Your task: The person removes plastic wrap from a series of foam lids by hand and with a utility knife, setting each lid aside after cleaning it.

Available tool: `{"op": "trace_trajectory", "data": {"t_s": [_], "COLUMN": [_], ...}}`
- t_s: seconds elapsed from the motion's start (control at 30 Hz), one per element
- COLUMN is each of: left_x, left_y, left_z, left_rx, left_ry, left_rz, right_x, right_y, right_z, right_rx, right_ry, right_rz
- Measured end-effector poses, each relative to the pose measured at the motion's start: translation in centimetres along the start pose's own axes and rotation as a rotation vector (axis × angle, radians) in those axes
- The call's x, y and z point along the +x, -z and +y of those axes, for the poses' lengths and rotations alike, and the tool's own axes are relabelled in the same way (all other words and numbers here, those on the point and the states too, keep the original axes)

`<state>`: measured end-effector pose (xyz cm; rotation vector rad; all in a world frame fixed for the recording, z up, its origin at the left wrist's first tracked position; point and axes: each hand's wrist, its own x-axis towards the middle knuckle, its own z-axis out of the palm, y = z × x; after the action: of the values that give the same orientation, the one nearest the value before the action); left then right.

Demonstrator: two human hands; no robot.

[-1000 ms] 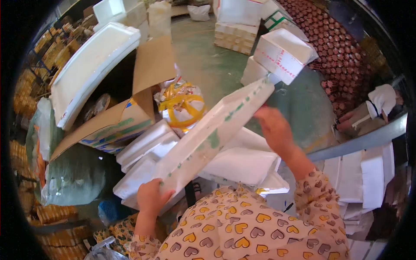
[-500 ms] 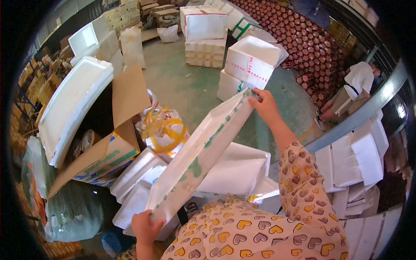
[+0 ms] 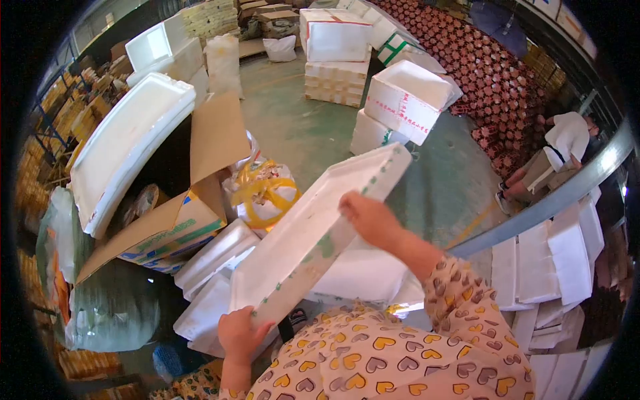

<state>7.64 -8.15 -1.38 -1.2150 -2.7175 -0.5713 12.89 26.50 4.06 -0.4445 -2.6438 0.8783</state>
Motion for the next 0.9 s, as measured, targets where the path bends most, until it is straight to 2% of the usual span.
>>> {"op": "trace_trajectory", "data": {"t_s": [0.03,0.07,0.1,0.13,0.17,0.2,0.23,0.27,0.37,0.47,0.5,0.53,0.6,0.67,0.7,0.77,0.8,0.87,0.9], "left_x": [0.3,0.5,0.5,0.4,0.6,0.7,0.7,0.6,0.7,0.9,1.0,1.0,0.5,0.2,0.0,-0.8,-1.2,-1.6,-1.9], "left_y": [-0.1,-0.2,-0.4,-0.3,0.2,0.4,0.5,0.4,0.0,0.3,0.3,0.2,-0.5,-0.4,-0.3,-0.8,-1.1,-1.6,-2.0], "left_z": [0.5,0.7,0.7,0.9,1.5,1.6,1.6,1.4,1.0,1.2,1.3,1.2,0.9,0.6,0.3,-0.6,-1.1,-2.0,-2.3], "left_rx": [0.026,0.035,-0.005,-0.043,-0.036,-0.026,-0.013,-0.003,-0.045,-0.058,-0.056,-0.057,-0.011,0.024,0.066,0.096,0.128,0.173,0.137], "left_ry": [-0.034,-0.017,-0.090,-0.154,-0.147,-0.113,-0.142,-0.176,-0.207,-0.233,-0.246,-0.257,-0.290,-0.356,-0.394,-0.417,-0.415,-0.450,-0.393], "left_rz": [0.014,0.014,0.053,0.091,0.049,0.053,-0.010,-0.075,-0.029,-0.035,-0.057,-0.058,-0.085,-0.034,0.016,0.038,0.054,0.038,-0.005], "right_x": [-0.4,-0.6,-0.6,-0.4,0.0,0.1,0.0,-0.1,-0.2,0.5,0.7,1.1,1.1,-0.1,-0.6,-1.2,-1.7,-2.6,-3.1], "right_y": [-0.3,-0.6,-0.8,0.0,0.6,0.5,1.5,1.7,1.4,2.0,2.2,3.5,6.6,8.6,9.3,10.3,10.5,10.4,9.8], "right_z": [-0.2,-0.2,-0.2,-0.5,0.2,1.9,1.7,1.8,3.6,6.8,9.7,11.3,13.7,16.2,17.8,20.1,20.3,17.8,18.6], "right_rx": [0.006,0.017,0.032,0.120,0.238,0.399,0.300,0.274,0.135,-0.082,-0.224,-0.370,-0.693,-0.737,-0.739,-0.344,-0.339,0.203,0.206], "right_ry": [0.007,0.099,0.195,-0.074,-0.128,-0.083,-0.033,-0.101,-0.076,-0.137,-0.032,-0.075,-0.371,-0.575,-0.593,-0.887,-0.895,-1.142,-1.140], "right_rz": [-0.007,0.050,0.100,0.085,0.105,0.156,0.123,0.078,0.006,0.106,0.238,0.285,0.231,0.202,0.219,-0.017,-0.003,-0.119,-0.113]}}
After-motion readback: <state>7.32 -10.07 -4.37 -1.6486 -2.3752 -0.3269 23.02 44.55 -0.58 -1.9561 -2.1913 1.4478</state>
